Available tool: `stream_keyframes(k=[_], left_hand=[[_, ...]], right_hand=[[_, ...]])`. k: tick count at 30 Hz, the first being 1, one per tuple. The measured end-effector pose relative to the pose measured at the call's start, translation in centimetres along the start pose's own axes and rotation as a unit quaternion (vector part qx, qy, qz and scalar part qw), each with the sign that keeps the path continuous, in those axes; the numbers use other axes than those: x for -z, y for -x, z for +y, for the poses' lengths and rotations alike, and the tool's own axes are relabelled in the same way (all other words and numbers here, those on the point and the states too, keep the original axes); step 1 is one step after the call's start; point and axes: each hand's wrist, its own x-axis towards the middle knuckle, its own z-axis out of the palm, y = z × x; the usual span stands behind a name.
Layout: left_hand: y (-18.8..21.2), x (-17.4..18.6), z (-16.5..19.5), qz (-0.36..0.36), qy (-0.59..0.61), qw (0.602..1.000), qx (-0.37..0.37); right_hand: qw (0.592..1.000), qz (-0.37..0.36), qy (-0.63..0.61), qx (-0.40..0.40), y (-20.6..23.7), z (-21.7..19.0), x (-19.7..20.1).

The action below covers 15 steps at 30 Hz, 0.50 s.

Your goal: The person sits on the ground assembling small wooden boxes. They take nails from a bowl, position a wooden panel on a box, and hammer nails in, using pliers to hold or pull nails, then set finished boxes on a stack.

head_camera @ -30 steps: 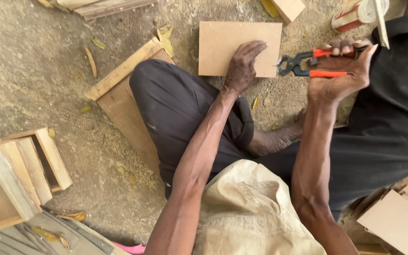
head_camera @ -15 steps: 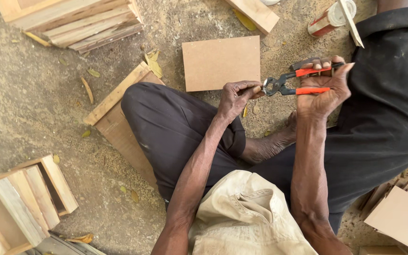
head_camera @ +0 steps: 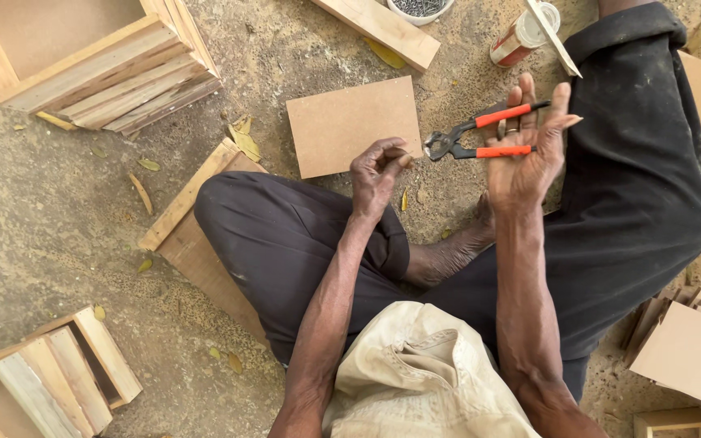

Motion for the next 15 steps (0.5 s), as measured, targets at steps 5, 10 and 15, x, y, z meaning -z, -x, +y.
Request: stream_keyframes(k=[5, 10, 15], left_hand=[[0.5, 0.5, 1.9, 0.015, 0.022, 0.998, 0.064], [0.6, -0.5, 3.9, 0.09, 0.108, 0.985, 0.102], [-6.4, -12.4, 6.2, -0.011, -0.087, 0.995, 0.052]], right_hand=[[0.997, -0.011, 0.061, -0.039, 2.0, -2.0, -0.2], [0.947, 0.132, 0.24, -0.17, 3.5, 0.5, 2.6], [0.905, 0.171, 0.296, -0.253, 3.6, 4.7, 7.0]])
